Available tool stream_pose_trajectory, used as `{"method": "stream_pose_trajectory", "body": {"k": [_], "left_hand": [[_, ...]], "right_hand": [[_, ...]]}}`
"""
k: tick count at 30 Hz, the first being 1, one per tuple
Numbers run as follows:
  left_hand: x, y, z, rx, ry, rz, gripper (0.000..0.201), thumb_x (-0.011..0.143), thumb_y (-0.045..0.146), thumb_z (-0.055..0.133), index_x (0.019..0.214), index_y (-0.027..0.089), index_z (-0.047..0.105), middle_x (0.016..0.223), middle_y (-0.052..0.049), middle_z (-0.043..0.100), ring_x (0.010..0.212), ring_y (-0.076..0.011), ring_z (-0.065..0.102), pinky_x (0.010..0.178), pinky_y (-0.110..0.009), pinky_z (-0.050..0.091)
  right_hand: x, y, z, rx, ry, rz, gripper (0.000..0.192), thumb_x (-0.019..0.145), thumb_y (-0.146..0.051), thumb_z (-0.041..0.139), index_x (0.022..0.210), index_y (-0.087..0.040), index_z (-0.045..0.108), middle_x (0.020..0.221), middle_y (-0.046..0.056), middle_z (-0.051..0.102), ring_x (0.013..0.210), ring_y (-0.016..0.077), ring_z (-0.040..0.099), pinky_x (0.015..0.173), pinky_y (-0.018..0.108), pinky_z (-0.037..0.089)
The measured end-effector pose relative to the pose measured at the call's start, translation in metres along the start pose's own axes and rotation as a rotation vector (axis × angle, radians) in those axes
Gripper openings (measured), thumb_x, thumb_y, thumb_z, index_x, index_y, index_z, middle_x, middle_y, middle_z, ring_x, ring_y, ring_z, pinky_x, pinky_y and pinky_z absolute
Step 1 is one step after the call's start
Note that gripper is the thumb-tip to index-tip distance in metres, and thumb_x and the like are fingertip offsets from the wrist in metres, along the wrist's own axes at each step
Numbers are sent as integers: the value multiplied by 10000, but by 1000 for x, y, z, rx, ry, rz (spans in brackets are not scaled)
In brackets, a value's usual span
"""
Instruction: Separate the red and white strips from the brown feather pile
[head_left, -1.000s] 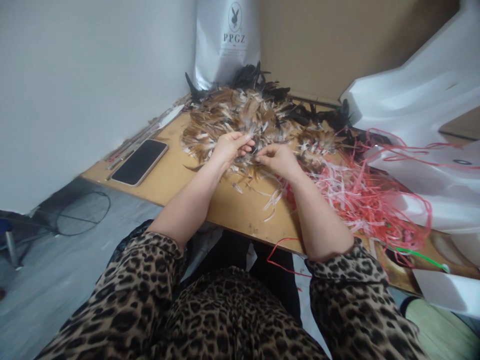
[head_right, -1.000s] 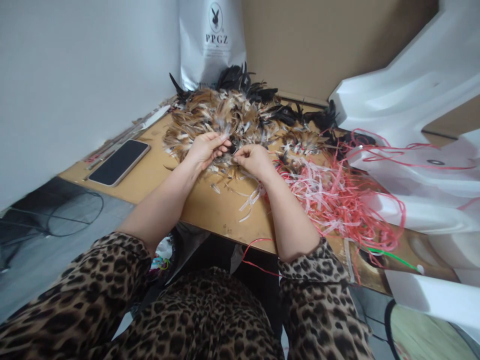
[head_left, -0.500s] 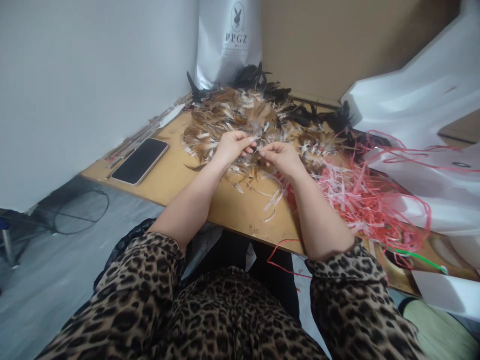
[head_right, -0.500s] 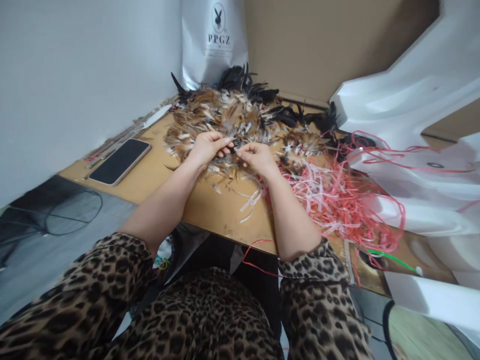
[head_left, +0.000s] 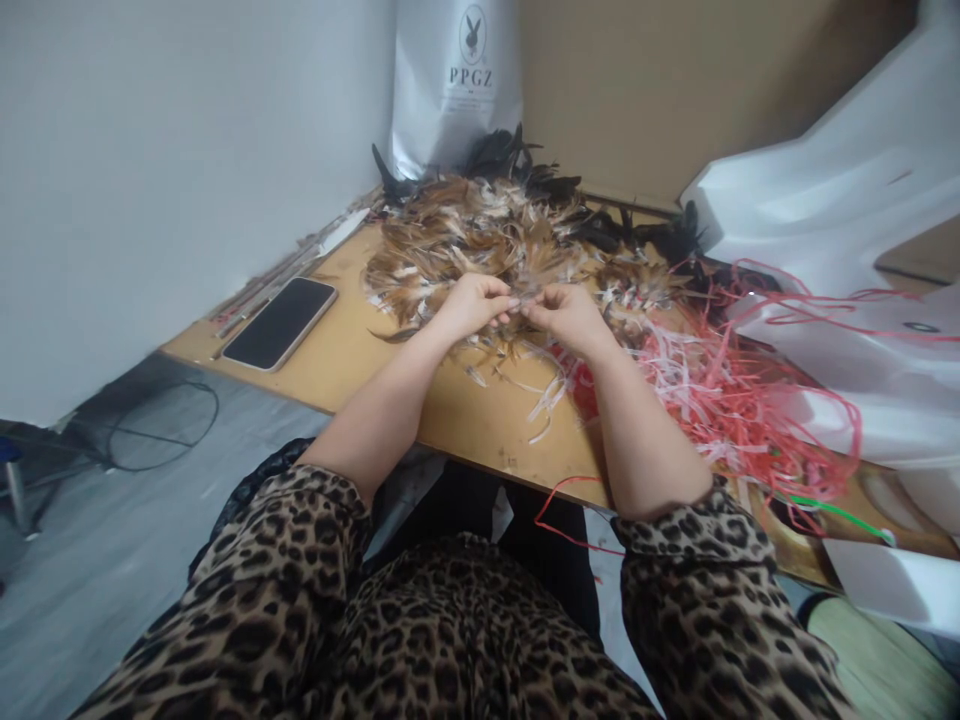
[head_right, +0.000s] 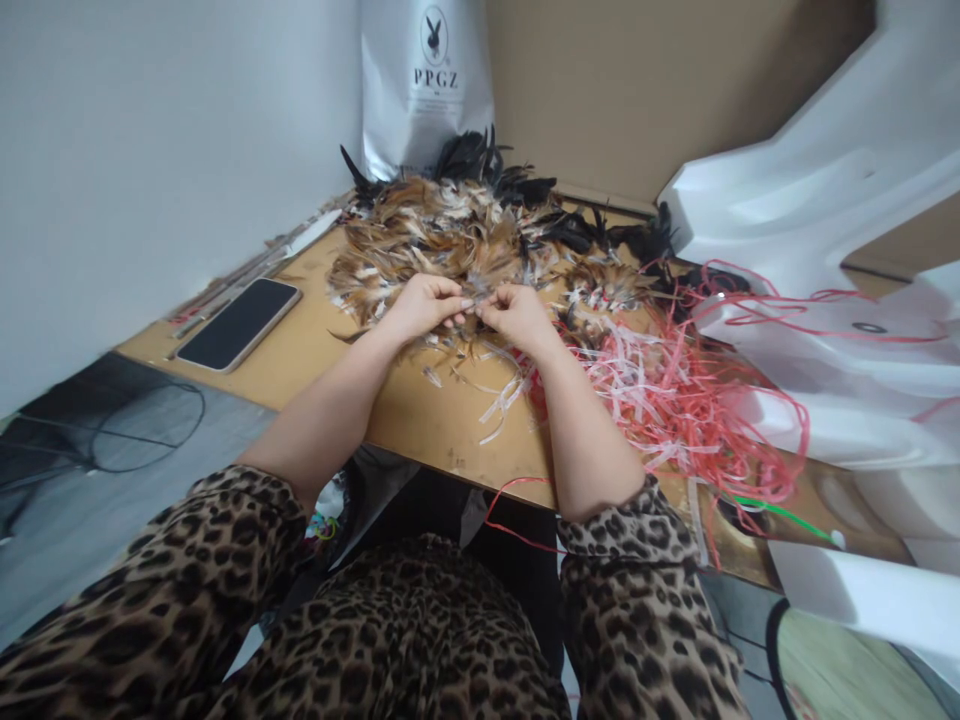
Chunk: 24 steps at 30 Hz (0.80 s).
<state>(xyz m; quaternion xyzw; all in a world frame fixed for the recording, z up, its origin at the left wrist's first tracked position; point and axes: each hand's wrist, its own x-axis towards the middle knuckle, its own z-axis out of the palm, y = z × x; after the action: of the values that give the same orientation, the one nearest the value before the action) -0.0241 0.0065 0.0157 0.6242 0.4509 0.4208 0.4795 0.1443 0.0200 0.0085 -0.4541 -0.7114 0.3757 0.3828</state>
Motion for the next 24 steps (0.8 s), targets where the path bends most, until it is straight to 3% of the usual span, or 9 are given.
{"method": "stream_pose_trajectory", "body": {"k": [8,15,20,24], "left_hand": [[1,-2,-2,-11,-64,-48,128,743,171,623,657,78,609,544,-29,605,450,-42,525,484,-154,420],[2,-4,-4,-182,-44,-75,154,748,193,631,651,78,597,549,-22,601,437,-32,512,471,-146,403],[3,-3,-6,-379,-25,-112,158,732,192,652,655,73,583,549,-9,588,438,-23,509,469,-132,400],[5,-4,-8,-467,-24,-113,155,729,182,656,654,72,577,544,-3,583,439,-21,514,466,-126,403]], "right_hand": [[0,-1,-1,-79,43,-30,213,642,-340,647,610,-136,594,531,-4,541,503,91,427,479,222,323],[-2,-11,-1,242,96,32,280,589,-359,723,737,-140,632,627,-1,586,533,83,459,518,229,353],[-5,-7,-5,318,-115,178,408,551,-399,754,845,-134,656,566,-26,553,457,49,372,453,212,261],[-7,-8,-4,201,-198,186,363,534,-398,763,733,-117,652,542,-25,557,447,42,380,444,208,264]]}}
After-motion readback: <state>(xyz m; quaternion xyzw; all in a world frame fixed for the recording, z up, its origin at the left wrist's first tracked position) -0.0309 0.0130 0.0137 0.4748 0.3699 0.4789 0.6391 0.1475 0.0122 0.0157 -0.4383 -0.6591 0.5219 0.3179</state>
